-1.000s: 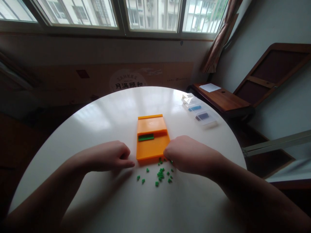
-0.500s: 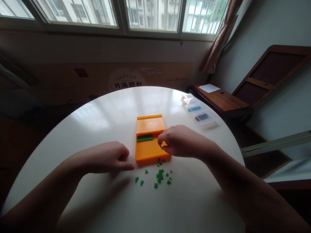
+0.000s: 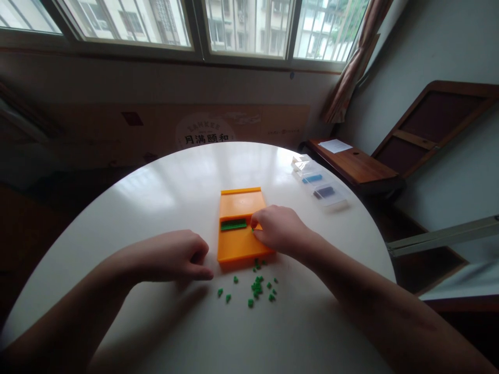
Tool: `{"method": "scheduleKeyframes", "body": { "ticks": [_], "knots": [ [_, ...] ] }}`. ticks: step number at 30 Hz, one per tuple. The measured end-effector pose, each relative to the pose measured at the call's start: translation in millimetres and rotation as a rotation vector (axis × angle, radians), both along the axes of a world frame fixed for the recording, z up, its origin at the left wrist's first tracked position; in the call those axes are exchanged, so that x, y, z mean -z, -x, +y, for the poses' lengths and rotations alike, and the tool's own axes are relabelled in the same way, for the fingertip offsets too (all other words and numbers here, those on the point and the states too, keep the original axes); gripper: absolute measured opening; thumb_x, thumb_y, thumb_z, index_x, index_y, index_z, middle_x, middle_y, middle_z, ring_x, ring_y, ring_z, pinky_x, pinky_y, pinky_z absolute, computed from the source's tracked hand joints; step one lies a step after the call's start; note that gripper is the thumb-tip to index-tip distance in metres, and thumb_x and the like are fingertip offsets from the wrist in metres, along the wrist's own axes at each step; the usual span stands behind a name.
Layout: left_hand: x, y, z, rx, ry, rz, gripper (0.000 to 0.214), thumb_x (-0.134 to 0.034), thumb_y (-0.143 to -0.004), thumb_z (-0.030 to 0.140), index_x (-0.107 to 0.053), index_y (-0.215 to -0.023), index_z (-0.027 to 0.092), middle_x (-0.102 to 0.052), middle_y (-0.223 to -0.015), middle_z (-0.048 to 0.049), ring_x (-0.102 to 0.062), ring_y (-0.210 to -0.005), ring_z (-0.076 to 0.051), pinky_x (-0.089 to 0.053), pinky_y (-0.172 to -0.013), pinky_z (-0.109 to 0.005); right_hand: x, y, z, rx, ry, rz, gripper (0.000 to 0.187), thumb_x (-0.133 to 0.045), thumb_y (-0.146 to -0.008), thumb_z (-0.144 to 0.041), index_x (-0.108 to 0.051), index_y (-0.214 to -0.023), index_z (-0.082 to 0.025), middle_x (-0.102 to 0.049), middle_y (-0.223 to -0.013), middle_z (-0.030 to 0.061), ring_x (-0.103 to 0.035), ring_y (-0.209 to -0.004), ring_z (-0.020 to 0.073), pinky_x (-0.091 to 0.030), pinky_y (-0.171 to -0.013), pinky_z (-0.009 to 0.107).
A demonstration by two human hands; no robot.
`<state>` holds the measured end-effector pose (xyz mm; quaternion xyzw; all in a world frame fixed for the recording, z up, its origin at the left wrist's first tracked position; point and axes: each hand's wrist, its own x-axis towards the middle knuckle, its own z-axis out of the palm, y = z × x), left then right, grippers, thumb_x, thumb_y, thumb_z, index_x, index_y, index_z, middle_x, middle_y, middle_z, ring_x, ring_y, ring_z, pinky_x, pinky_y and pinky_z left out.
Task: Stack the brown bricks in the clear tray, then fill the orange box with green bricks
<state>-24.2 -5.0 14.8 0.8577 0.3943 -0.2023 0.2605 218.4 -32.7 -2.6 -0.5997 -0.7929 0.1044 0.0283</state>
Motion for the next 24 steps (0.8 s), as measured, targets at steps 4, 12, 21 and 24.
{"method": "scheduleKeyframes", "body": {
  "ticks": [4, 12, 21, 24],
  "knots": [
    [-1.5, 1, 0, -0.002, 0.028, -0.005, 0.042, -0.057, -0.076, 0.060, -0.063, -0.065, 0.020, -0.062, -0.062, -0.0023, -0.050, -0.052, -0.014, -0.030, -0.045, -0.027, 0.3, -3, 0, 0.030, -0.017, 0.037, 0.024, -0.061, -0.081, -0.029, -0.074, -0.102, -0.032, -0.074, -0.094, -0.0013, -0.065, -0.080, 0.0177, -0.043, -0.066, 0.027],
    [-1.1, 3, 0, -0.033, 0.075, -0.020, 0.042, -0.058, -0.073, 0.061, -0.066, -0.070, 0.020, -0.064, -0.066, -0.0030, -0.052, -0.055, -0.015, -0.033, -0.047, -0.028, -1.9, -11, -4, -0.083, -0.069, 0.093, 0.020, -0.060, -0.085, -0.025, -0.078, -0.092, -0.030, -0.074, -0.099, -0.0016, -0.066, -0.085, 0.0168, -0.046, -0.070, 0.028],
    [0.0, 3, 1, -0.029, 0.057, -0.013, 0.043, -0.058, -0.074, 0.062, -0.066, -0.070, 0.021, -0.065, -0.067, -0.0042, -0.052, -0.056, -0.017, -0.034, -0.049, -0.029, 10.8, -9, 4, -0.069, -0.087, 0.121, 0.025, -0.057, -0.087, -0.025, -0.078, -0.099, -0.031, -0.073, -0.100, -0.0010, -0.065, -0.084, 0.0159, -0.046, -0.069, 0.026],
    [0.3, 3, 1, -0.017, 0.038, -0.014, 0.041, -0.058, -0.074, 0.061, -0.066, -0.069, 0.021, -0.065, -0.067, -0.0039, -0.051, -0.056, -0.017, -0.033, -0.049, -0.028, 14.9, -9, 5, -0.063, -0.115, 0.143, 0.027, -0.055, -0.088, -0.025, -0.077, -0.104, -0.032, -0.072, -0.101, -0.0004, -0.065, -0.084, 0.0153, -0.046, -0.071, 0.025]
  ]
}}
